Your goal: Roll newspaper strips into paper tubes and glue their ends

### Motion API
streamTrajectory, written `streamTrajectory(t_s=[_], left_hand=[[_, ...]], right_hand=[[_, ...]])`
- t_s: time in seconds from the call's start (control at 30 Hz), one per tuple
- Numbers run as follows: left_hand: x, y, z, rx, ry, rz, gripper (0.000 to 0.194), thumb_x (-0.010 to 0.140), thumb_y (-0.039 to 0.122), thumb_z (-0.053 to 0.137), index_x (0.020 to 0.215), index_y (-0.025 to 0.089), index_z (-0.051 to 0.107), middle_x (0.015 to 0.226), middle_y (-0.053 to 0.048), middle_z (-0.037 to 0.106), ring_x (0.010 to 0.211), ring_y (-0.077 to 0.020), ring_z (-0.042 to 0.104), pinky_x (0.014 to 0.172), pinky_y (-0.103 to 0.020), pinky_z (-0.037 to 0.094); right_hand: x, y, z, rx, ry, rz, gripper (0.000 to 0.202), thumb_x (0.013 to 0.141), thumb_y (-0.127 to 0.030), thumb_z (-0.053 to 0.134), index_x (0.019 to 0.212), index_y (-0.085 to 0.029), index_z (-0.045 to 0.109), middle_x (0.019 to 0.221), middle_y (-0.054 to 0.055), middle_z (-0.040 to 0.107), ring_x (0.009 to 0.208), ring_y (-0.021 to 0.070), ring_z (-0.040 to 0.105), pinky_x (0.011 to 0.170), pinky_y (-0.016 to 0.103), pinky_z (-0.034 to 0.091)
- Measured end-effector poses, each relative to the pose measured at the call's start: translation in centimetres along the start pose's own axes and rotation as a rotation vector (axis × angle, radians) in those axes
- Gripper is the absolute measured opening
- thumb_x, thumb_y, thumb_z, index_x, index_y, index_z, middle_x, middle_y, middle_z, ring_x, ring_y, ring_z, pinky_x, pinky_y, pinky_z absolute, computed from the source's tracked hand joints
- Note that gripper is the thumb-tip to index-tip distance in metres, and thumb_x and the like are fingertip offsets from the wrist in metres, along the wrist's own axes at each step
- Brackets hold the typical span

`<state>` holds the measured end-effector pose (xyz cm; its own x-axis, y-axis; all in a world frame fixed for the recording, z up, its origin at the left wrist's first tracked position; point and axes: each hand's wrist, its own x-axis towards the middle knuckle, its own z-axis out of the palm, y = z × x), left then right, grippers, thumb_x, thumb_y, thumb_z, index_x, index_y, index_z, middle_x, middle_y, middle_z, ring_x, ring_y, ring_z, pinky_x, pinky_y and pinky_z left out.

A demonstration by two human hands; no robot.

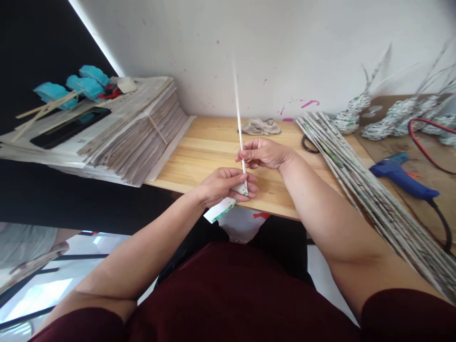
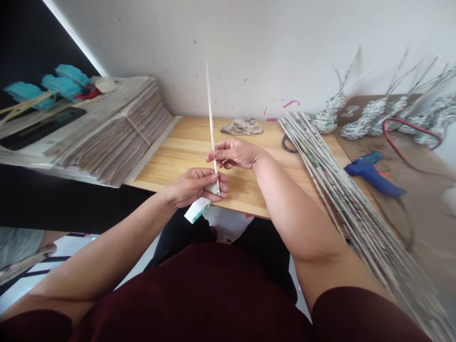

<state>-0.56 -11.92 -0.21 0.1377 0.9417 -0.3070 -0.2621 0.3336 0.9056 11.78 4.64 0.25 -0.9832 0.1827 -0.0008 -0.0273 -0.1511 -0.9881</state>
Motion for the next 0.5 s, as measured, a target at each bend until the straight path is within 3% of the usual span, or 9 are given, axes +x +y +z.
streamTrajectory(t_s=[0.3, 0.5], left_hand=[[-0.01, -0.23, 0.27, 0.032, 0.013, -0.009, 0.029, 0.088, 0.031, 0.067, 0.106, 0.008, 0.069, 0.092, -0.016, 0.076, 0.076, -0.0207, 0.075, 0.065, -0.028, 0.062], [-0.09, 0.13, 0.34, 0.033, 0.042, -0.014, 0.027, 0.088, 0.028, 0.067, 0.105, 0.007, 0.07, 0.09, -0.015, 0.075, 0.076, -0.0206, 0.075, 0.065, -0.028, 0.061]], right_hand=[[0.51, 0.64, -0.61, 0.03, 0.097, -0.023, 0.045, 0.063, -0.048, 0.088, 0.07, -0.01, 0.065, 0.053, 0.001, 0.061, 0.045, 0.0049, 0.048, 0.038, 0.015, 0.029], [0.5, 0.33, -0.21, 0.003, 0.162, -0.069, 0.046, 0.062, -0.048, 0.088, 0.065, -0.011, 0.061, 0.052, 0.0, 0.059, 0.043, 0.0038, 0.045, 0.037, 0.016, 0.028]])
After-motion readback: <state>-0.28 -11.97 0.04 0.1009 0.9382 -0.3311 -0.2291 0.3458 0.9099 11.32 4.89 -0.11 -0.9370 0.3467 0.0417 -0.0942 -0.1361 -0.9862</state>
